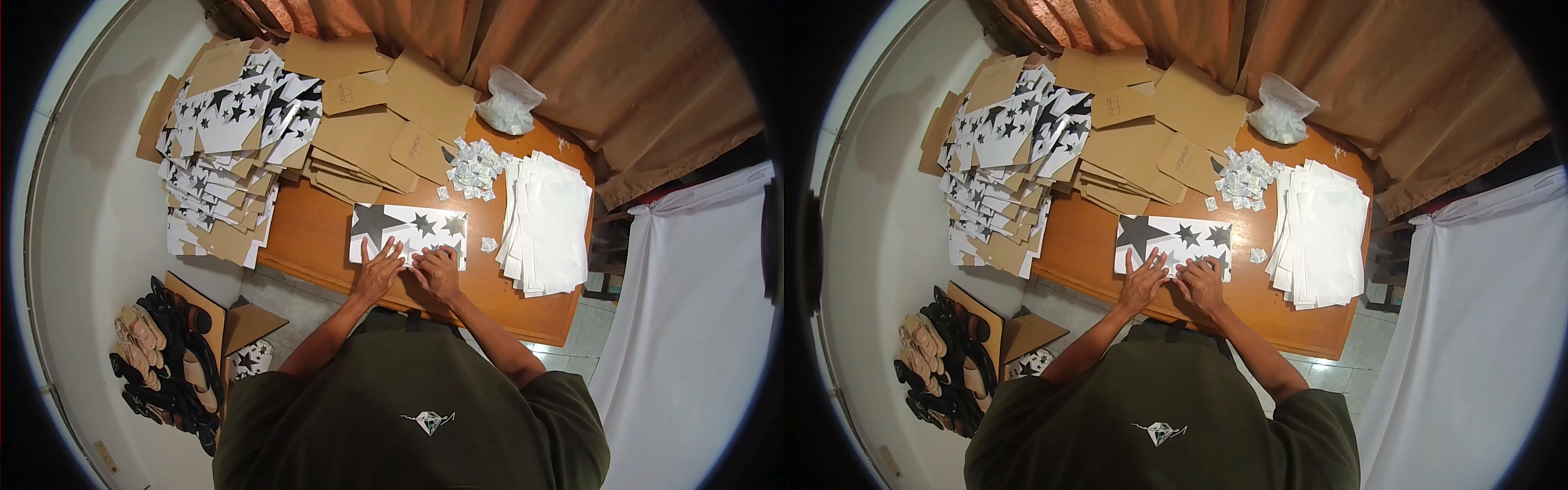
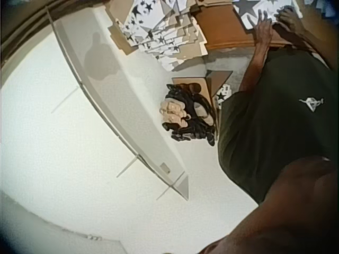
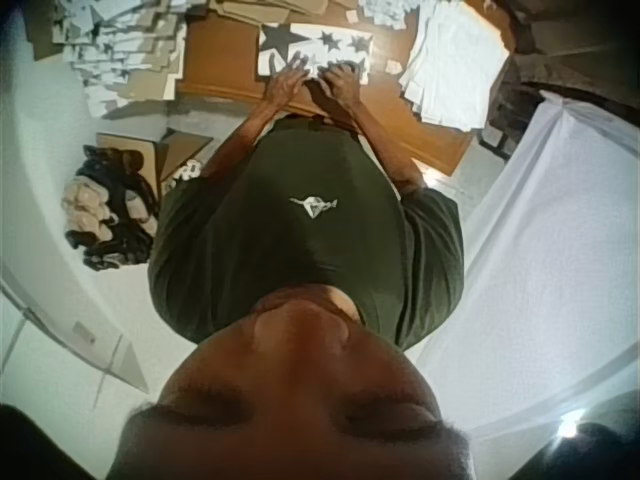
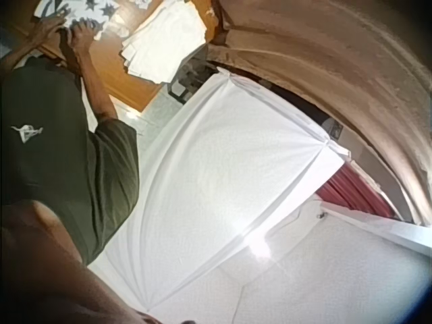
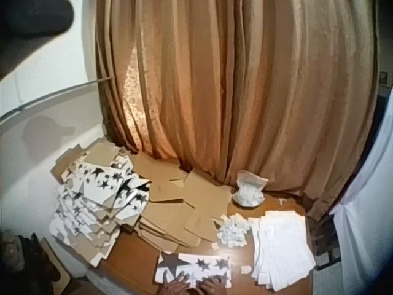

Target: Assembling shoe boxes and placing packing materials and products inside.

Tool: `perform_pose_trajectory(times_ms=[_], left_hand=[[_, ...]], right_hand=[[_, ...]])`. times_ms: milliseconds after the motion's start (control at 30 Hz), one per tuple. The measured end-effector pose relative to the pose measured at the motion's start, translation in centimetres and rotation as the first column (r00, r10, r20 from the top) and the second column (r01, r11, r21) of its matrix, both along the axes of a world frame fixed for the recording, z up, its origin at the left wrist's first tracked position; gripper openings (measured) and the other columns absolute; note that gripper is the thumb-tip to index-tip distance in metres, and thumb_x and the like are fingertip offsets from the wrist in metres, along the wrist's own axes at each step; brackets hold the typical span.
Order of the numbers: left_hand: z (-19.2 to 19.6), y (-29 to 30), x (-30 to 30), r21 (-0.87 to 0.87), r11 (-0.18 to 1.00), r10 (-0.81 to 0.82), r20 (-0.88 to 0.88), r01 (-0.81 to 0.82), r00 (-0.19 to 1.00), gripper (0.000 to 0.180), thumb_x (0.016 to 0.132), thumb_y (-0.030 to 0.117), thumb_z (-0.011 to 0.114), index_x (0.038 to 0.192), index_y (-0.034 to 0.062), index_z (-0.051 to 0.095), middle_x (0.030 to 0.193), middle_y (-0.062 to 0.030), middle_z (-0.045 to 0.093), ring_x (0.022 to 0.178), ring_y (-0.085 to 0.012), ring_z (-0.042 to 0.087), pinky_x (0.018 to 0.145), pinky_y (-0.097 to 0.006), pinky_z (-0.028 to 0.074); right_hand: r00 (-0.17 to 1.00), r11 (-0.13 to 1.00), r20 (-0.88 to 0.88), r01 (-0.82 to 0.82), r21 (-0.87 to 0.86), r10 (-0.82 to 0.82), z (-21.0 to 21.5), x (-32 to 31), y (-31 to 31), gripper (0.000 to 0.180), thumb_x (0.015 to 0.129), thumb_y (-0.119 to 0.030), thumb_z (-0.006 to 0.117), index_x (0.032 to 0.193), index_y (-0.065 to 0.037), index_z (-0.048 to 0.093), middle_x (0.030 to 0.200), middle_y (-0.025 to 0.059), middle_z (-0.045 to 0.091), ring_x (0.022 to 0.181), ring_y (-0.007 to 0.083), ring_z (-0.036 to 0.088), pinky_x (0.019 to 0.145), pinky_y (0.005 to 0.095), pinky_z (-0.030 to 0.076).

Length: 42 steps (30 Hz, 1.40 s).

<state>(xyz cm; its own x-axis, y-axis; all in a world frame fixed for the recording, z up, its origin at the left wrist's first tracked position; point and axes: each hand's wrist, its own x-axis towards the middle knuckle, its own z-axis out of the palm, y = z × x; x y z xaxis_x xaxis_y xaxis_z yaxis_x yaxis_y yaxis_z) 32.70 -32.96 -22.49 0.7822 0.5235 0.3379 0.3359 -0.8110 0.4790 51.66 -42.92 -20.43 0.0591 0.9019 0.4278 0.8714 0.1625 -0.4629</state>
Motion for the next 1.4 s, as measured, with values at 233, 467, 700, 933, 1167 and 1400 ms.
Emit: perform_pose_trajectory(times_ms=[233,467,700,933,1167,1400], left_hand=[[2.0,0.1,0.1,-0.124,0.992,0.03,-0.046,-0.035,0.999,0.029,0.087,0.02,0.075,0.114,0.0106,0.071,0.134,-0.0072,0.065,0.142,-0.0256,0.045,0.117,-0.066,0.008],[4.4,0.4,0.4,-0.134,0.99,0.031,-0.164,-0.053,0.986,0.055,0.085,0.029,0.075,0.136,0.0172,0.058,0.156,-0.0056,0.042,0.149,-0.023,0.03,0.117,-0.063,0.009],[2.7,1.0,0.3,-0.021,1.0,-0.003,-0.282,-0.002,0.959,0.075,0.082,0.036,0.078,0.148,0.0201,0.046,0.164,-0.0093,0.028,0.153,-0.0247,0.02,0.116,-0.065,0.01],[6.3,0.1,0.9,-0.002,0.999,0.045,-0.328,-0.049,0.944,0.091,0.074,0.029,0.085,0.152,0.0226,0.04,0.162,-0.0113,0.029,0.152,-0.0267,0.022,0.113,-0.067,0.014],[6.6,-1.7,4.0,0.036,0.998,0.062,-0.343,-0.053,0.937,0.095,0.074,0.03,0.084,0.155,0.0244,0.034,0.163,-0.0139,0.024,0.151,-0.0322,0.02,0.113,-0.066,0.014],[3.8,-7.6,6.5,0.213,0.975,0.136,-0.325,-0.067,0.936,0.122,0.056,0.041,0.094,0.156,0.0374,0.025,0.165,-0.0193,0.009,0.15,-0.0458,0.008,0.11,-0.074,0.014]], right_hand=[[0.993,0.991,-0.111,0.016,-0.134,-0.031,0.4,0.5,0.3,0.023,0.073,-0.022,0.084,0.091,-0.012,0.074,0.105,-0.0012,0.071,0.099,0.0203,0.062,0.099,0.0434,0.037],[0.989,0.992,-0.145,0.007,-0.122,-0.025,2.5,0.2,0.4,0.026,0.075,-0.021,0.082,0.096,-0.012,0.071,0.115,0.0023,0.067,0.102,0.0228,0.06,0.098,0.0435,0.038],[0.997,0.991,-0.071,-0.011,-0.137,0.001,0.9,0.3,0.0,0.032,0.078,-0.025,0.081,0.104,-0.009,0.07,0.116,0.0047,0.069,0.106,0.0263,0.06,0.095,0.04,0.043],[0.802,0.927,-0.475,0.363,-0.093,-0.362,1.9,7.0,0.6,0.039,0.094,-0.028,0.069,0.124,-0.003,0.063,0.121,0.0169,0.064,0.108,0.0292,0.062,0.094,0.0416,0.047],[0.334,0.847,-0.786,0.078,-0.526,-0.52,-5.7,12.5,2.0,0.047,0.106,-0.036,0.052,0.14,-0.004,0.051,0.1,0.0047,0.064,0.082,0.0129,0.057,0.075,0.0274,0.049],[0.092,0.761,-0.823,-0.334,-0.555,-0.56,-0.2,10.5,3.6,0.057,0.105,-0.046,0.047,0.153,-0.018,0.038,0.141,0.0103,0.053,0.103,0.0253,0.064,0.085,0.0368,0.057]])
